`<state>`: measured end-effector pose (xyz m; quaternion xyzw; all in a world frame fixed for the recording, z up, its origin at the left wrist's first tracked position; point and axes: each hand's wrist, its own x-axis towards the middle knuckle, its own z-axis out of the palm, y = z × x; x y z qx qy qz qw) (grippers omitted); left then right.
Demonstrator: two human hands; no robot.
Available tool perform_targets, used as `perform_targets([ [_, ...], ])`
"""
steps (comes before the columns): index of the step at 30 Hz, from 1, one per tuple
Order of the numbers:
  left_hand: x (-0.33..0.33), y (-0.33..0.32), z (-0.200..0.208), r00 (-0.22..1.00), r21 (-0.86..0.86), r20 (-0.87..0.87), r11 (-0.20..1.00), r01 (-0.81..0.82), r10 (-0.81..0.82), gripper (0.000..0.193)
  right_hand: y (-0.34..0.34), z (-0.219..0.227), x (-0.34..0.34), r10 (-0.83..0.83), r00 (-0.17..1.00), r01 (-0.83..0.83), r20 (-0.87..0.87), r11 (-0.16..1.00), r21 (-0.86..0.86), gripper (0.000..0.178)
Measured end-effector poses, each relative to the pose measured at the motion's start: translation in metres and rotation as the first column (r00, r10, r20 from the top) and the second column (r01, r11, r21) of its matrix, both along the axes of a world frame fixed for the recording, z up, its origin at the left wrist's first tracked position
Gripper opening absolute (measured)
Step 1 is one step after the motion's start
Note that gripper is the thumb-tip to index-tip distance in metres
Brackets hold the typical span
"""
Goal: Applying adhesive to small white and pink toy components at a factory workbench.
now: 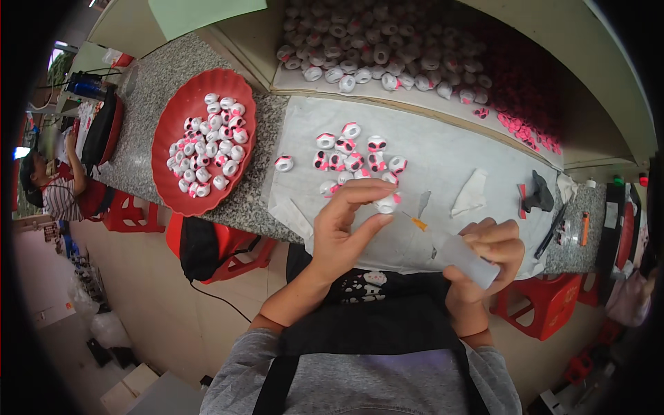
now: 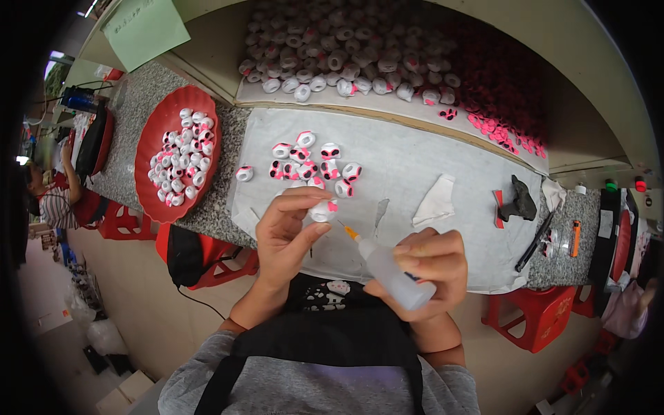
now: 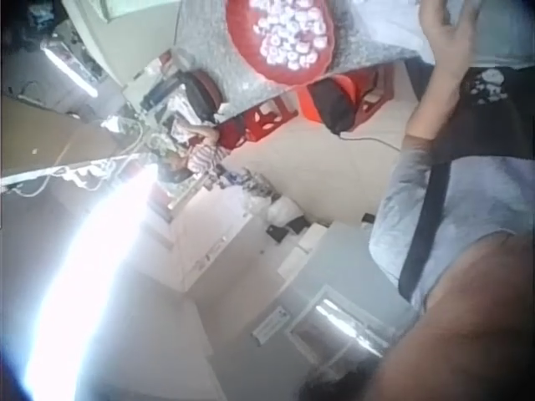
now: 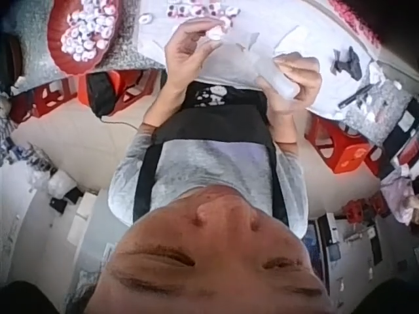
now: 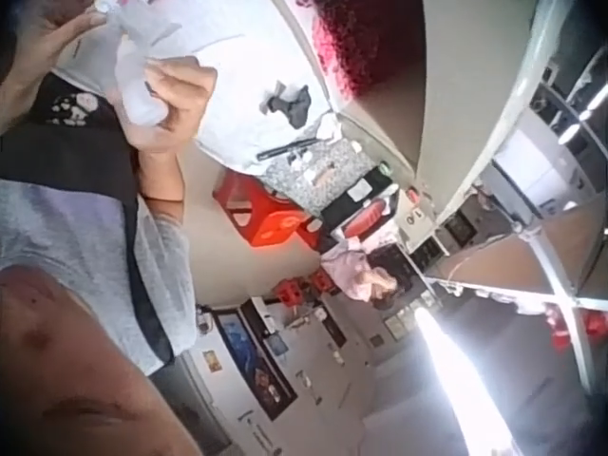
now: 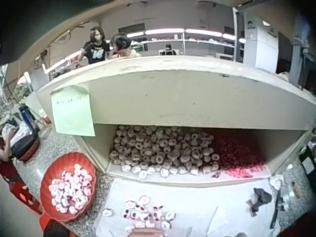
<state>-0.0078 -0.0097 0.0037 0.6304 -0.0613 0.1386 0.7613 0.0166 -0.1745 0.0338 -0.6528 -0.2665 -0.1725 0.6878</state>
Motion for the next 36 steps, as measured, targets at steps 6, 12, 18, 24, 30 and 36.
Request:
perform_targets([
  [6, -0.002, 0.020, 0.001, 0.988, -0.157, -0.053, 0.975, -0.155, 0.148, 0.032, -0.038, -0.001, 0.042, -0.093, 0.959, 0.075, -0.266, 0.994, -0.076, 0.034],
  [12, -0.006, 0.018, 0.000, 0.990, -0.201, -0.044, 0.969, -0.142, 0.135, 0.034, -0.059, -0.021, 0.132, -0.254, 0.950, 0.098, -0.181, 0.795, -0.598, 0.019],
  [18, -0.007, 0.024, 0.001, 0.988, -0.226, -0.080, 0.964, -0.144, 0.129, 0.034, -0.052, -0.019, 0.162, -0.173, 0.972, 0.214, 0.156, 0.396, -0.893, 0.022],
  [24, -0.013, 0.027, 0.008, 0.986, -0.239, -0.100, 0.959, -0.151, 0.131, 0.033, -0.042, -0.003, 0.143, -0.120, 0.988, 0.150, 0.094, 0.674, -0.724, 0.028],
  [30, -0.005, 0.009, 0.007, 0.993, -0.274, -0.102, 0.957, -0.090, 0.064, 0.040, -0.022, 0.004, 0.051, 0.005, 0.962, -0.149, -0.273, 0.845, -0.513, 0.022],
  [36, -0.017, -0.010, 0.006, 0.980, -0.270, -0.077, 0.950, 0.155, -0.182, 0.038, 0.009, 0.005, 0.010, 0.095, 0.812, -0.199, -0.575, 0.973, -0.120, 0.015],
])
